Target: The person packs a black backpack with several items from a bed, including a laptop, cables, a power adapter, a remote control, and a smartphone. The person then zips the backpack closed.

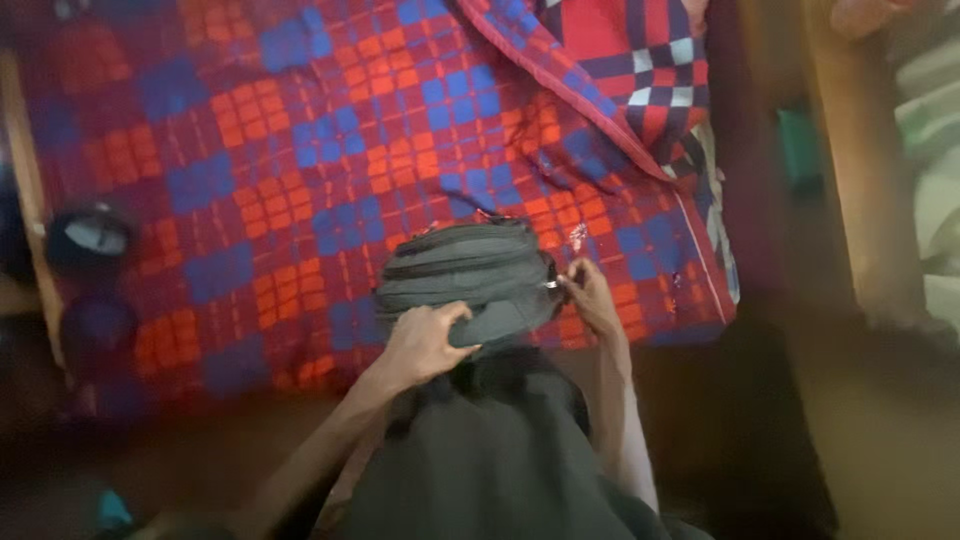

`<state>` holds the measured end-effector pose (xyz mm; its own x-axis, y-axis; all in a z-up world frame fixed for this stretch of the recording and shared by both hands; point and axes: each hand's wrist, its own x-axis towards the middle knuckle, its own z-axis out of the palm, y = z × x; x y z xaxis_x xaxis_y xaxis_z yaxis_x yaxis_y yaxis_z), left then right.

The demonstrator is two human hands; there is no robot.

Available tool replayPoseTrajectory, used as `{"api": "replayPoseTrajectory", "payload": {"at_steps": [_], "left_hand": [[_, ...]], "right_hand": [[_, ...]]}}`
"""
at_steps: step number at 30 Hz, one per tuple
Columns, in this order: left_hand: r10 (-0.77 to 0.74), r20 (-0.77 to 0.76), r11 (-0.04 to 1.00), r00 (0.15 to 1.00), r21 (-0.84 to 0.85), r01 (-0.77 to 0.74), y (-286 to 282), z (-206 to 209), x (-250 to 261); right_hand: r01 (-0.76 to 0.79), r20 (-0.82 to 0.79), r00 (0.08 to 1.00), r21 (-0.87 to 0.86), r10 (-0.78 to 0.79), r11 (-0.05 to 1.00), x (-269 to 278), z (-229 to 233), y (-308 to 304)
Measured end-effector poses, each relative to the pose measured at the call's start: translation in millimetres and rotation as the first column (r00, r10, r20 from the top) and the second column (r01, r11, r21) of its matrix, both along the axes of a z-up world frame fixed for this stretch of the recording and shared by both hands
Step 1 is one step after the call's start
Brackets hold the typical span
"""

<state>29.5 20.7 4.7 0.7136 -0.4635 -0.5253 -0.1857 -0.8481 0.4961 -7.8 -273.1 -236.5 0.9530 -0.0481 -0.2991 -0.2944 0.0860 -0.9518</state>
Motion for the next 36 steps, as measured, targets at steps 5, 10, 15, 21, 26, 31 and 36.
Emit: {"api": "replayPoseTrajectory", "payload": {"at_steps": [5,10,15,21,26,31,36], "left_hand": [[-0.008,0.016,0.998,1.0,0.056,0.007,9,8,4],[-0.04,-0.007,0.997,0.999,0.059,0.04,0,-7,-12],[0.038,-0.008,0.997,0.999,0.066,-0.038,2,-9,-12],[0.145,0.158,0.989,0.977,0.003,-0.147,34,10,56],[0.155,0.557,0.985,0.816,-0.025,-0.17,83,38,162],[0.084,0.808,0.996,0.583,-0.067,-0.05,91,48,199],[-0.038,0.504,0.968,0.863,0.233,-0.094,54,-37,122]], "right_hand": [[-0.308,-0.124,0.949,-0.179,0.289,0.935,18,50,0],[-0.401,-0.305,0.913,-0.549,0.271,0.734,42,13,-21],[-0.36,-0.442,0.88,-0.383,0.174,0.851,55,-59,-33],[0.033,-0.009,0.999,-0.635,-0.05,0.772,54,-97,-4],[-0.279,-0.406,0.913,-0.549,0.041,0.788,3,-81,-6],[-0.495,-0.548,0.817,-0.511,0.177,0.703,-65,-58,-4],[-0.456,-0.63,0.763,-0.369,0.143,0.81,-98,-53,8]]}}
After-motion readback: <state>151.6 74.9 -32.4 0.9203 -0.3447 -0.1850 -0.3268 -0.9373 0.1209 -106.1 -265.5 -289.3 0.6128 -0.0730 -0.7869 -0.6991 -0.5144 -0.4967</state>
